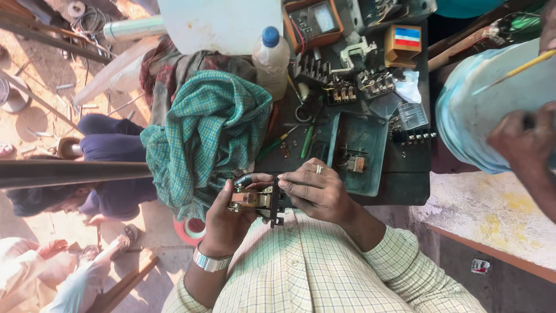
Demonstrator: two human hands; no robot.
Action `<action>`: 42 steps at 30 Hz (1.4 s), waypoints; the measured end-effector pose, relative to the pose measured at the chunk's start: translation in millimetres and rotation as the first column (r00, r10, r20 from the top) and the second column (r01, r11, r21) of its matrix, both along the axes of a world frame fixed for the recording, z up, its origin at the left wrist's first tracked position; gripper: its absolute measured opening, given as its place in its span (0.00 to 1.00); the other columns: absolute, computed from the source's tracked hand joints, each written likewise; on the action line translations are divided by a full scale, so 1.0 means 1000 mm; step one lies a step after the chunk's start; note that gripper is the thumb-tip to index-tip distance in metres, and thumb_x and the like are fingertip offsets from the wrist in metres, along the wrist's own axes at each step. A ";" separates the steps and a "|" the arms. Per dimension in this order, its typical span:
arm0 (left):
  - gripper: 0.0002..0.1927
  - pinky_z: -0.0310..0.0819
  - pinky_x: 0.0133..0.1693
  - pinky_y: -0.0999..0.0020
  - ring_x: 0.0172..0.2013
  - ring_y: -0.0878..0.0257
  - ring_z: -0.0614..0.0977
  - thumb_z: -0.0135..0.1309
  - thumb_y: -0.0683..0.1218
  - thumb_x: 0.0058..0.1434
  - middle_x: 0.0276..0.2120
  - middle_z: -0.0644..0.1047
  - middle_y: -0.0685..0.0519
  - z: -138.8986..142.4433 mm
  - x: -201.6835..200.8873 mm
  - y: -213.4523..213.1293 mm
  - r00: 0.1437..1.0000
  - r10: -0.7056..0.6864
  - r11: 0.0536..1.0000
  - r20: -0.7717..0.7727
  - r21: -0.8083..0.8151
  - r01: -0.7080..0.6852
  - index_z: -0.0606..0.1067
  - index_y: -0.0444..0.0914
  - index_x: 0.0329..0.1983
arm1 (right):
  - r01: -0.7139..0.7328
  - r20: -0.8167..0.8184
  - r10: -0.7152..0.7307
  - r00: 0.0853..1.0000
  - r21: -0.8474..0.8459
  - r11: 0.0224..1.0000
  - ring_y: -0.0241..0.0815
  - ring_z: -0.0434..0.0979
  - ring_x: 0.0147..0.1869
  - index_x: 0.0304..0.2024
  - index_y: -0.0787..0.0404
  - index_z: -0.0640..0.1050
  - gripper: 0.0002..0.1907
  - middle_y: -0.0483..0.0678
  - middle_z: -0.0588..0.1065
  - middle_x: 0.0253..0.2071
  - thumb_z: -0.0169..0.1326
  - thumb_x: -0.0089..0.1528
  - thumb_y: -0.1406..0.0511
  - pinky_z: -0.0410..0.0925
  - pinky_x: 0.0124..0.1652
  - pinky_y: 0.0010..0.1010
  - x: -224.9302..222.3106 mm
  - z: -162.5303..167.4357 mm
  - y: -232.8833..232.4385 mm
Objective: The person uses a screwdriver to adjust and tighten screws on a small electrical component held in their hands. They repeatedly turn the component, insert screws, and rotate the screwdriver to secure parts.
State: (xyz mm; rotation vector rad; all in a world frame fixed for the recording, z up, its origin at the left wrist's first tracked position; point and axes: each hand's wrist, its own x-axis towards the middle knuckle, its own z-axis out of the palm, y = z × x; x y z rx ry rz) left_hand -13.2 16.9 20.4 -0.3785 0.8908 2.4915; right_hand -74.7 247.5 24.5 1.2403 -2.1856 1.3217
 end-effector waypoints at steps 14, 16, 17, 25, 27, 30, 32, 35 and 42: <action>0.36 0.74 0.54 0.58 0.54 0.54 0.79 0.35 0.60 0.73 0.60 0.75 0.39 -0.003 0.021 -0.025 0.984 0.152 0.986 -0.091 0.076 -0.145 0.66 0.24 0.68 | 0.261 0.344 -0.391 0.854 0.367 0.893 0.56 0.83 0.52 0.45 0.63 0.84 0.14 0.57 0.81 0.48 0.55 0.58 0.75 0.75 0.52 0.41 -0.071 -0.079 0.022; 0.36 0.71 0.57 0.58 0.56 0.54 0.76 0.38 0.59 0.73 0.62 0.72 0.39 -0.004 0.025 -0.028 0.985 0.143 0.990 -0.098 -0.004 -0.144 0.64 0.24 0.69 | 0.156 0.227 -0.359 0.905 0.608 0.778 0.59 0.79 0.55 0.47 0.63 0.83 0.18 0.60 0.78 0.52 0.56 0.53 0.74 0.71 0.55 0.47 -0.074 -0.097 0.001; 0.36 0.68 0.59 0.58 0.57 0.54 0.75 0.40 0.58 0.73 0.64 0.70 0.38 -0.004 0.027 -0.029 0.985 0.132 0.984 -0.111 -0.110 -0.144 0.62 0.23 0.69 | 0.183 0.111 -0.314 0.943 0.616 0.766 0.59 0.78 0.56 0.46 0.62 0.83 0.17 0.60 0.77 0.53 0.57 0.53 0.72 0.70 0.54 0.49 -0.077 -0.103 -0.010; 0.45 0.69 0.56 0.52 0.59 0.47 0.76 0.45 0.62 0.65 0.63 0.71 0.35 -0.003 0.023 -0.019 0.985 0.173 0.969 -0.006 0.180 -0.169 0.57 0.23 0.73 | 0.065 0.155 -0.227 0.961 0.676 0.734 0.58 0.78 0.49 0.39 0.61 0.82 0.12 0.57 0.76 0.49 0.56 0.52 0.72 0.71 0.49 0.49 -0.096 -0.085 -0.034; 0.45 0.69 0.56 0.52 0.57 0.48 0.76 0.46 0.61 0.66 0.62 0.71 0.36 -0.002 0.025 -0.020 0.987 0.161 0.975 0.010 0.155 -0.161 0.57 0.24 0.74 | 0.154 0.121 -0.287 0.950 0.618 0.771 0.60 0.78 0.47 0.38 0.62 0.82 0.11 0.58 0.76 0.44 0.58 0.51 0.72 0.71 0.47 0.49 -0.098 -0.079 -0.029; 0.45 0.70 0.57 0.53 0.55 0.51 0.76 0.46 0.61 0.67 0.61 0.72 0.40 -0.001 0.028 -0.020 0.987 0.158 0.975 0.025 0.153 -0.160 0.58 0.26 0.77 | 0.370 0.096 -0.455 0.885 0.448 0.814 0.59 0.79 0.46 0.37 0.62 0.82 0.11 0.56 0.78 0.40 0.54 0.52 0.74 0.73 0.45 0.46 -0.105 -0.073 -0.024; 0.44 0.71 0.55 0.54 0.55 0.52 0.77 0.46 0.61 0.66 0.63 0.73 0.41 -0.002 0.026 -0.017 0.989 0.138 0.976 -0.051 0.180 -0.127 0.59 0.24 0.75 | 0.481 0.149 -0.561 0.814 0.368 0.796 0.59 0.80 0.44 0.37 0.62 0.82 0.10 0.56 0.78 0.39 0.57 0.52 0.72 0.73 0.43 0.47 -0.114 -0.069 -0.022; 0.43 0.73 0.51 0.55 0.54 0.52 0.78 0.41 0.63 0.68 0.61 0.74 0.40 -0.001 0.022 -0.011 0.992 0.125 0.967 -0.027 0.228 -0.116 0.60 0.26 0.74 | 0.508 0.015 -0.561 0.828 0.405 0.760 0.61 0.80 0.42 0.40 0.66 0.80 0.10 0.59 0.78 0.41 0.57 0.55 0.72 0.73 0.42 0.49 -0.129 -0.064 -0.030; 0.40 0.74 0.48 0.55 0.51 0.54 0.79 0.38 0.62 0.70 0.59 0.75 0.42 0.007 0.020 -0.005 0.986 0.162 0.983 -0.038 0.099 -0.157 0.62 0.26 0.72 | 0.526 -0.232 -0.616 0.753 0.774 0.351 0.53 0.84 0.38 0.36 0.61 0.82 0.05 0.56 0.81 0.36 0.55 0.60 0.70 0.74 0.33 0.41 -0.164 -0.060 -0.058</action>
